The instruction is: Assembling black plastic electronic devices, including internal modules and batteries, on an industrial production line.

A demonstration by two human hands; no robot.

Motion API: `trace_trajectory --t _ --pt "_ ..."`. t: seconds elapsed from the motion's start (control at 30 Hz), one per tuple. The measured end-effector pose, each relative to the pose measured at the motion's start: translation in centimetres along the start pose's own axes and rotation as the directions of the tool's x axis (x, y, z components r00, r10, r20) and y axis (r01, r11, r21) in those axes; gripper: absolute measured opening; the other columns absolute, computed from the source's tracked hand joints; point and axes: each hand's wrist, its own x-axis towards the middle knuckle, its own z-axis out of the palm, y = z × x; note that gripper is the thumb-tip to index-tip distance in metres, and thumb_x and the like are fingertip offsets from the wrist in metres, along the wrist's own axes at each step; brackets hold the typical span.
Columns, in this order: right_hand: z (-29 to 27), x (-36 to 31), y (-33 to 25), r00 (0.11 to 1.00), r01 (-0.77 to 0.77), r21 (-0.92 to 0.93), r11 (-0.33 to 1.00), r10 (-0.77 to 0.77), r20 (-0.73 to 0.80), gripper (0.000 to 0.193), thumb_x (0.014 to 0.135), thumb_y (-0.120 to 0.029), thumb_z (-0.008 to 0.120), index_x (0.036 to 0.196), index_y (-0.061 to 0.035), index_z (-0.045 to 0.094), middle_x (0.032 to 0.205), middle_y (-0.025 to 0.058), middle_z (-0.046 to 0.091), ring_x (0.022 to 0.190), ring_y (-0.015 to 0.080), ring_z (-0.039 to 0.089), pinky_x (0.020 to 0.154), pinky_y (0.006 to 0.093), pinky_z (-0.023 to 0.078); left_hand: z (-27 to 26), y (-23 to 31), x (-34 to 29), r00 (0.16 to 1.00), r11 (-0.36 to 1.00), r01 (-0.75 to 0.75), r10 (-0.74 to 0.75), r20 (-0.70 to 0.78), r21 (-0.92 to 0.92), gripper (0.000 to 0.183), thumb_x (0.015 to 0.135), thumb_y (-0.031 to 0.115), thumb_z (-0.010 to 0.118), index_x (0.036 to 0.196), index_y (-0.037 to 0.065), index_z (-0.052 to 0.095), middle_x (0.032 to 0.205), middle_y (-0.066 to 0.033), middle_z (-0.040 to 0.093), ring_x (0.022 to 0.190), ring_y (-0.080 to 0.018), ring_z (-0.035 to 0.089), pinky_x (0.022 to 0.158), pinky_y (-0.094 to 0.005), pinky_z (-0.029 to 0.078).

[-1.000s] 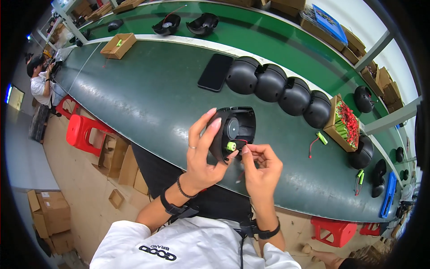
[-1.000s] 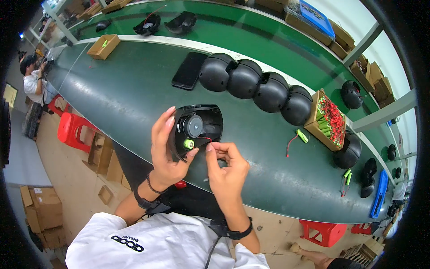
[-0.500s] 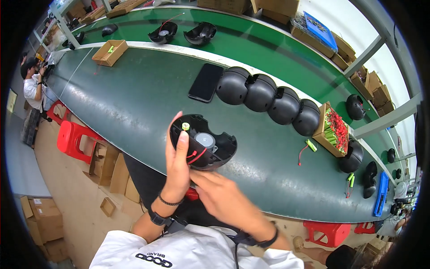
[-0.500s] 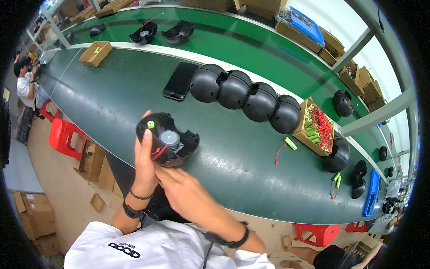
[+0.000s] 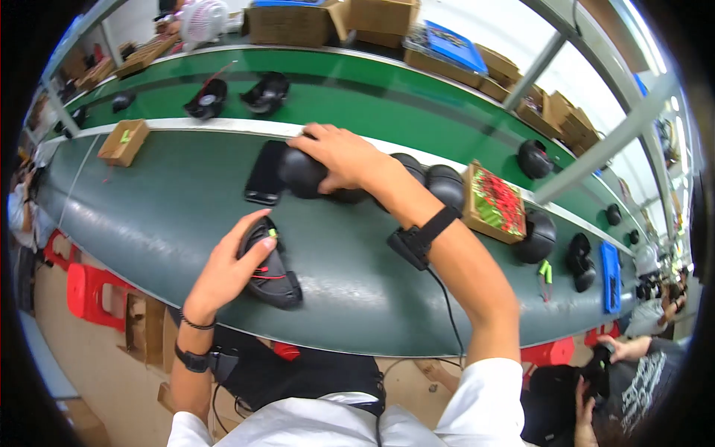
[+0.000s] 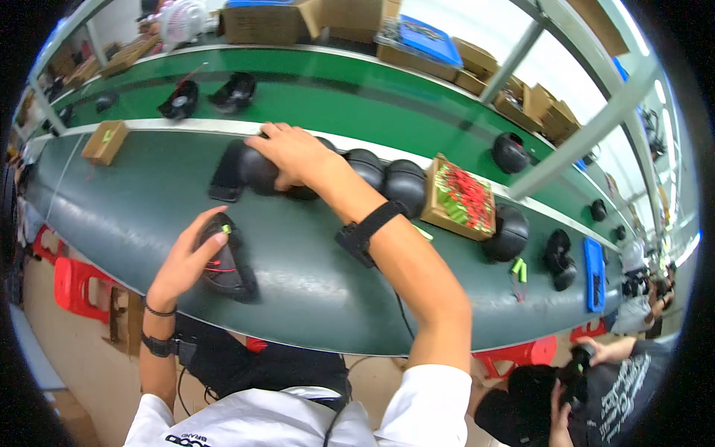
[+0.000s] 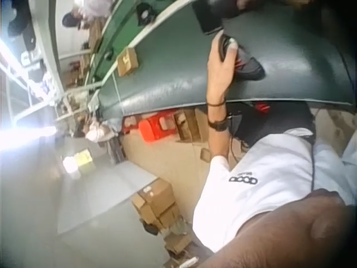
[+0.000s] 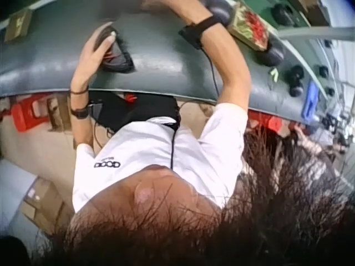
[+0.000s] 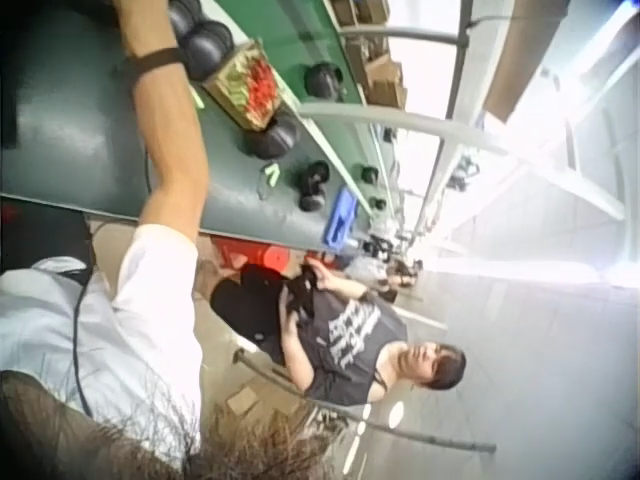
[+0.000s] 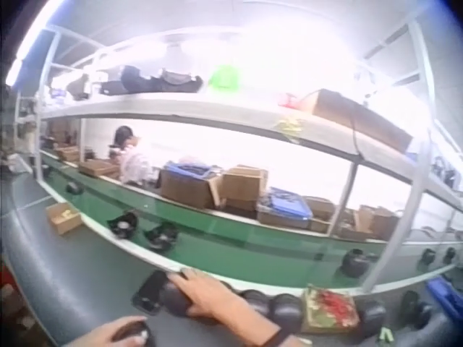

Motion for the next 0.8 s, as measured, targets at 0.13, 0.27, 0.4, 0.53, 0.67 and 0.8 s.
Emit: trace_trajectory --t 0.13,0.27,0.4,0.53,0.67,0.8 --pt "-3.8 -2.7 -0.8 0.875 -0.051 0.316 0.947 0.195 -0.443 0.102 0.064 -0.033 0.101 0.147 -0.0011 0.051 0.136 0.0254 0.061 0.126 0.042 0.062 0.108 0.0476 0.052 0.8 0.7 1.6 0.994 0.997 0.037 -0.03 0.108 -0.067 0.048 0.108 0.021 0.062 0.151 0.001 0.056 0.13 -0.0075 0.066 0.12 -0.015 0.058 0.109 -0.0303 0.045" --pt "-6.8 -8.5 -5.5 0.734 -0.114 0.779 0.616 0.581 -0.351 0.094 0.085 -0.053 0.089 0.141 0.0092 0.048 0.131 0.0315 0.067 0.115 0.0387 0.07 0.098 0.0458 0.055 2.8 0.5 2.3 0.989 0.978 0.031 -0.001 0.145 -0.206 0.047 0.105 0.015 0.062 0.149 0.001 0.058 0.131 -0.0071 0.067 0.122 -0.0142 0.058 0.109 -0.0288 0.044" --pt "-5.5 -13.6 -12.3 0.64 -0.517 0.733 0.441 0.768 -0.011 0.055 0.106 -0.047 0.063 0.137 -0.0023 0.056 0.111 0.0336 0.074 0.107 0.0505 0.073 0.094 0.0523 0.057 4.4 0.1 2.5 0.987 0.927 0.072 -0.012 0.162 -0.367 0.046 0.101 0.007 0.061 0.147 0.001 0.061 0.132 -0.0078 0.068 0.122 -0.0146 0.06 0.11 -0.0288 0.044" --pt "1.0 -15.1 -15.4 0.594 -0.44 0.805 0.397 0.802 -0.07 0.041 0.109 -0.037 0.061 0.128 -0.0007 0.064 0.112 0.0255 0.075 0.101 0.0431 0.075 0.091 0.049 0.059 6.0 1.8 2.8 0.976 0.937 0.018 0.059 0.21 -0.348 0.046 0.099 0.009 0.06 0.143 -0.002 0.062 0.138 -0.0104 0.067 0.132 -0.0199 0.06 0.116 -0.0322 0.041" --pt "4.0 -12.3 -17.0 0.498 -0.051 0.979 0.195 0.855 -0.145 0.026 0.105 -0.022 0.071 0.118 0.0009 0.066 0.113 0.0142 0.069 0.099 0.0271 0.073 0.09 0.0397 0.059 6.3 1.0 3.2 0.949 0.92 0.045 0.082 0.304 -0.39 0.046 0.097 0.01 0.061 0.141 -0.002 0.063 0.137 -0.0113 0.067 0.132 -0.0208 0.06 0.115 -0.0326 0.041" --pt "4.8 -12.7 -16.7 0.501 -0.009 0.995 0.104 0.861 -0.086 0.019 0.1 -0.016 0.077 0.106 0.0003 0.069 0.104 0.011 0.067 0.098 0.0198 0.073 0.089 0.0338 0.058 6.3 1.5 2.7 0.946 0.931 0.04 0.082 0.315 -0.363 0.045 0.097 0.006 0.064 0.141 -0.002 0.063 0.131 -0.011 0.07 0.123 -0.0182 0.063 0.11 -0.0319 0.047"
